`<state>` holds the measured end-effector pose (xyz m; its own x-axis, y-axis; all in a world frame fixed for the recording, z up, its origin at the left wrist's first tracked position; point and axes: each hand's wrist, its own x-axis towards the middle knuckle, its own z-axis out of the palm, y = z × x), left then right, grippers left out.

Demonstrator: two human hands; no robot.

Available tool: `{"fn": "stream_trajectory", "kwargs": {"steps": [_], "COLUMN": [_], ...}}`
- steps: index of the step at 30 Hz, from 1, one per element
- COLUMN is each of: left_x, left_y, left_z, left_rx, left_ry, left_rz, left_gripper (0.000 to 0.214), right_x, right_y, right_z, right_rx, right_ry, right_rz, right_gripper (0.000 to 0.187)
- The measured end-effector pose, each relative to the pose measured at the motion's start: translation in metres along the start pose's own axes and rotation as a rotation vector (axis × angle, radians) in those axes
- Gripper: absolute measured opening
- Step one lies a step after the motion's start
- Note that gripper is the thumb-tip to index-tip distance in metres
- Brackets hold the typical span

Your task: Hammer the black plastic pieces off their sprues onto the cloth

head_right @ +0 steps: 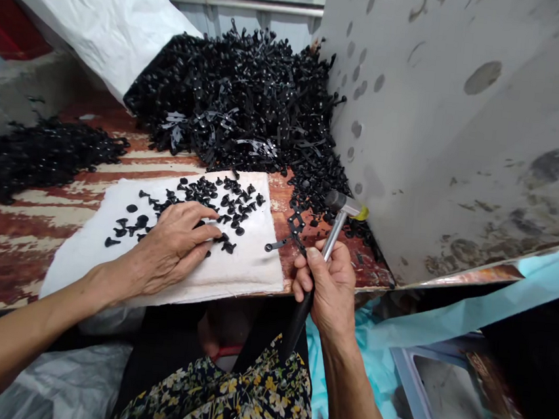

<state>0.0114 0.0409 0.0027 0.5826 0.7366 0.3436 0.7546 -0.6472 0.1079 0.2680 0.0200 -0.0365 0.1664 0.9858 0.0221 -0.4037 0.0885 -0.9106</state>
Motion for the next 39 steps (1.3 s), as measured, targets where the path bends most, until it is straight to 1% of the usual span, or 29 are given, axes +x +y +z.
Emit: {"fn": "stream_trajectory", "kwargs": {"steps": [5,8,11,18,22,26,30,33,36,39], "left_x": [0.008,0.011,0.015,0.022,0.028,0.032,0.032,0.032,0.033,0.03], "left_y": [0.001,0.001,0.001,0.008,0.008,0.008,0.005,0.001,0.0,0.004], "left_z": [-0.001,0.0,0.002,0.005,0.008,0.005,-0.002,-0.003,-0.001,0.0], "left_rx": [0.044,0.038,0.038,0.053,0.036,-0.001,0.103,0.151,0.131,0.088], "left_ry": [-0.021,-0.047,-0.045,-0.073,-0.065,-0.056,-0.036,-0.023,-0.013,-0.016], "left_rz": [0.044,0.042,0.033,0.067,0.06,0.066,0.044,0.039,0.047,0.059], "left_gripper": [0.028,0.029,0.029,0.03,0.028,0.029,0.027,0.027,0.026,0.024], "right_x": [0.0,0.0,0.0,0.0,-0.001,0.0,0.001,0.0,0.0,0.0], "right_y": [-0.001,-0.002,-0.001,0.0,-0.001,0.0,0.0,0.0,0.0,0.0], "right_z": [0.002,0.001,0.0,-0.001,0.001,0.0,-0.002,-0.002,-0.001,-0.001], "right_rx": [0.015,0.004,0.001,0.016,0.018,0.025,0.022,0.028,0.038,0.046], "right_ry": [0.007,0.001,-0.009,0.004,-0.005,-0.008,-0.022,-0.02,-0.005,-0.003], "right_rz": [0.0,0.003,0.009,0.008,0.011,0.009,0.012,0.016,0.018,0.025], "right_gripper": [0.04,0.039,0.036,0.036,0.036,0.036,0.035,0.034,0.036,0.037]}}
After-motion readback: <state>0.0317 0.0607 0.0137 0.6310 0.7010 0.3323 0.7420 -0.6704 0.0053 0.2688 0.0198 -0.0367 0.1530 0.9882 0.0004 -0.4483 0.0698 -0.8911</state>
